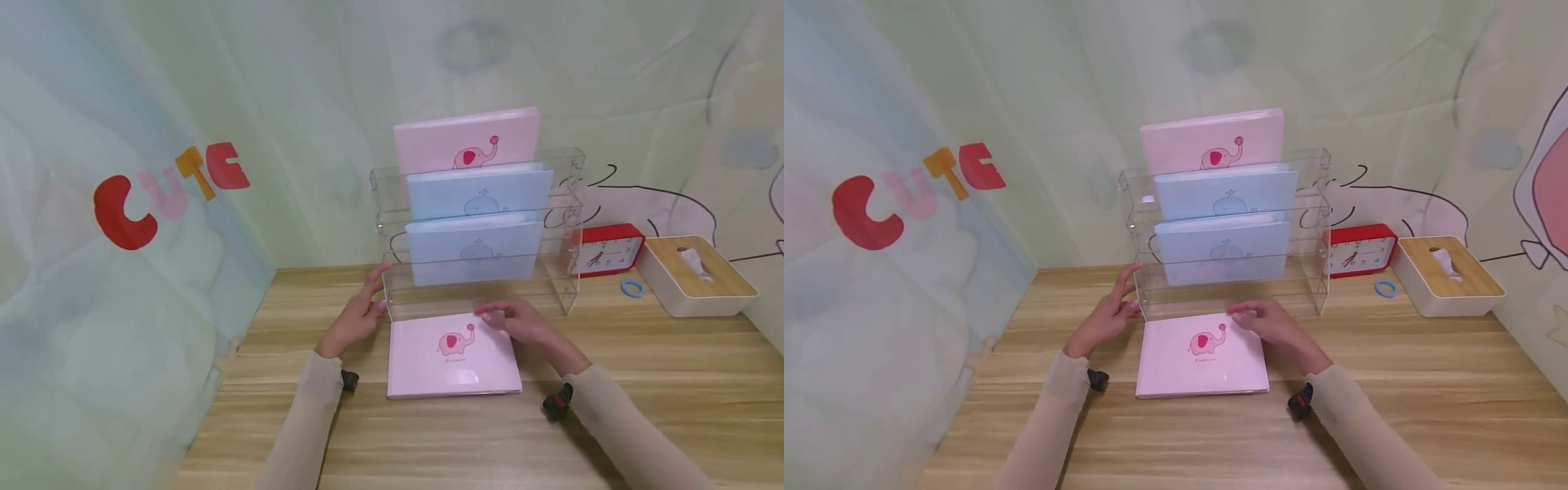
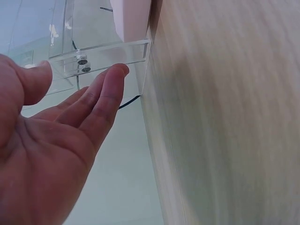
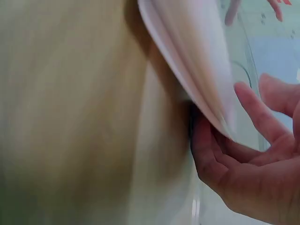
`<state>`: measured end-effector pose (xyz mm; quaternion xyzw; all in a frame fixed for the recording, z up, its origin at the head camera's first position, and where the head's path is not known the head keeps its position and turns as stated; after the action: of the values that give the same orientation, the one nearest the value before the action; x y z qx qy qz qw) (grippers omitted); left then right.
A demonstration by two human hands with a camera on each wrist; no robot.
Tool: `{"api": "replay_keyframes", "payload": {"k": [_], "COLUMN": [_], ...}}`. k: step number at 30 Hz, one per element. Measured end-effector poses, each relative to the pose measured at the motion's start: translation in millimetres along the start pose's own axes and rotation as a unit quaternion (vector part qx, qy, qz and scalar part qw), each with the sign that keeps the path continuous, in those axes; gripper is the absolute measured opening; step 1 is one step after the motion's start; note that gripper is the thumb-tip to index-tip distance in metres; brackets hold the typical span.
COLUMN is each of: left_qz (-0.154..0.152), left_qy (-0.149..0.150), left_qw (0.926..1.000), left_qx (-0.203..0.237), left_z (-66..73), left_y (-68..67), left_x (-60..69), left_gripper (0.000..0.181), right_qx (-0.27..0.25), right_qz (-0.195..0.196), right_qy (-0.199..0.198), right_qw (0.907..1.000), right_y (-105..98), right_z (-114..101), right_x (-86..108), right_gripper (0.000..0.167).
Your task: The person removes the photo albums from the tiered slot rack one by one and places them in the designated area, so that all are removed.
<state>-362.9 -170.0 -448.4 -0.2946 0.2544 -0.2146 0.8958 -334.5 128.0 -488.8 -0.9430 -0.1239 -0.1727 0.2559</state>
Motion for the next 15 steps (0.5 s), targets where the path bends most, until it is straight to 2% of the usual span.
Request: {"api": "replay_keyframes", "payload": {"k": [9,15], "left_qz": [0.001,0.001], "left_qy": [0.011,0.011], "left_qw": [0.9999,0.9999], "left_qx": [-0.008,0.003], "left_z": [1.0,1.5], "left_y": [-0.3,-1.0], "left_x": [-2.2,-0.9], "left_gripper": [0.079,0.08], "right_qx": [0.03,0.056], "right_qz": [-0.002,-0.008], "right_qy": [-0.003,-0.035], "right_qw": [0.9995,0.9978], "right_y": [-35,-50], "right_z": [1,-13], "right_x": [17.2,36.0], "right_gripper": [0.044,0.05]}}
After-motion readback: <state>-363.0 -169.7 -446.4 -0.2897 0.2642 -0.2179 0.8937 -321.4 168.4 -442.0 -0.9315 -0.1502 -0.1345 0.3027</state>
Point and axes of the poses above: each hand's wrist, its own x-axis away from the middle knuckle, its own y-axis out of the palm, z = x × y, the point moved 9 cm from there along -x, towards the middle knuckle, and after that the axes turned 14 degrees about y, right-handed, at the moved point
